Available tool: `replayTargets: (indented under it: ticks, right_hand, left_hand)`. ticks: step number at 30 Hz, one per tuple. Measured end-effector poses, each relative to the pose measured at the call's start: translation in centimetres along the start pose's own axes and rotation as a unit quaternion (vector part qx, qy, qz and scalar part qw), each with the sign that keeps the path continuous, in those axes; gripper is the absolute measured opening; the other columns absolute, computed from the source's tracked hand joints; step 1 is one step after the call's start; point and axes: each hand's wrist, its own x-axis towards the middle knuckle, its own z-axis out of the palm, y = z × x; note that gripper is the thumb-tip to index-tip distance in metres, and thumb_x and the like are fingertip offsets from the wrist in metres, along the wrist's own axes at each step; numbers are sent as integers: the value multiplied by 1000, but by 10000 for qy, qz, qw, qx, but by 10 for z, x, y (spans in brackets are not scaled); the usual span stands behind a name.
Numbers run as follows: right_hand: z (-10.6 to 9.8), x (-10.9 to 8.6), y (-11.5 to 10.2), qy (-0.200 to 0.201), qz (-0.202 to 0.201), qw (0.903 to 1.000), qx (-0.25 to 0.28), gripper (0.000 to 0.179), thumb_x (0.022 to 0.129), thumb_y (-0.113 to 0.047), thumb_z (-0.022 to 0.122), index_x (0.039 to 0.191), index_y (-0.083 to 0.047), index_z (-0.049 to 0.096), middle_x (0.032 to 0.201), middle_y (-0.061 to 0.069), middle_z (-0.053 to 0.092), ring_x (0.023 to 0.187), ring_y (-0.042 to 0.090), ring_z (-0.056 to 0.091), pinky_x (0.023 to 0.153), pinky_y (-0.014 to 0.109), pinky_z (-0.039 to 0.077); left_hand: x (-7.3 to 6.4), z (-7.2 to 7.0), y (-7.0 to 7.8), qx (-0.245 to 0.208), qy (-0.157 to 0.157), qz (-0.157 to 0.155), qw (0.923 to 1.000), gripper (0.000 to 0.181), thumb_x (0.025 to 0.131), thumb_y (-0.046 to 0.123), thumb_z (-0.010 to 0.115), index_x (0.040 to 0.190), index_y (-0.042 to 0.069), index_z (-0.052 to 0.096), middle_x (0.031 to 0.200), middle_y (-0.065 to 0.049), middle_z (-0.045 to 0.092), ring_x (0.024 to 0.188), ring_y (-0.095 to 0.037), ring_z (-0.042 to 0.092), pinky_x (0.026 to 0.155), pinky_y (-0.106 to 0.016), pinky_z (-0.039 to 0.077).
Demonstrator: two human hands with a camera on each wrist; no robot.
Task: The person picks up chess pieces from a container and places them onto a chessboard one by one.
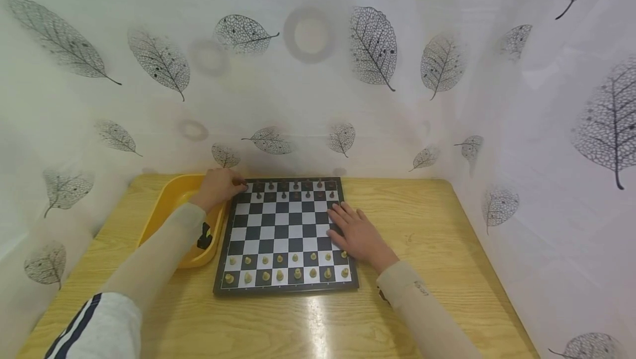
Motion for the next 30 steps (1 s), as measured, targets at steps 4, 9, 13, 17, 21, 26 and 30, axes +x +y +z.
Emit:
replayTargets:
  ticks: [4,9,13,17,21,26,30]
  right_hand:
    - [-1,1,-1,-37,9,10000,-9,70,110,-59,37,165,-16,37,173,6,32,163,33,23,128,61,26]
    - [0,2,0,15,-6,10000,-45,69,110,-58,37,165,-16,37,173,7,32,162,33,24,128,61,25]
    - [-1,2,0,48,-15,10000,-48,69,110,-58,38,165,-16,37,172,7,33,162,33,25,128,61,25]
    - [-1,1,0,72,-41,10000,-43,69,110,-57,39,164,-15,38,172,8,34,162,34,26,128,62,26]
    - [0,0,0,55,-38,10000,-58,69,110,-58,37,164,-16,38,172,8,34,162,34,25,128,62,26]
    - [1,0,-1,21,-23,10000,-28,70,110,-59,37,165,-16,37,172,8,33,162,34,25,128,61,26]
    - [1,1,-1,47,-33,10000,-21,70,110,-59,37,165,-15,37,173,8,32,162,34,24,128,62,26]
  left_hand:
    - [0,-1,-5,-324,-53,-3,9995,31,98,26,74,120,3,77,117,-17,77,108,-37,67,108,-58,47]
    - [-1,-9,-18,-1289,36,-5,9916,43,100,22,71,136,-1,67,143,-25,64,132,-44,58,113,-58,48]
    - [-8,-23,-26,-1773,397,111,9833,41,102,20,68,137,-2,66,142,-28,63,132,-47,58,111,-59,50]
    - [-21,-40,-31,-1754,762,335,9810,38,102,18,66,132,-5,68,125,-29,71,112,-44,67,99,-57,57]
    - [-37,-53,-41,-1655,801,381,9822,35,101,15,65,128,-6,69,116,-28,74,103,-42,69,93,-56,59]
    - [-54,-60,-60,-1565,426,261,9864,33,101,15,65,125,-7,70,116,-28,73,102,-41,69,89,-54,60]
    - [-68,-62,-71,-1497,89,186,9885,32,100,14,66,122,-8,71,115,-29,73,103,-42,69,89,-55,59]
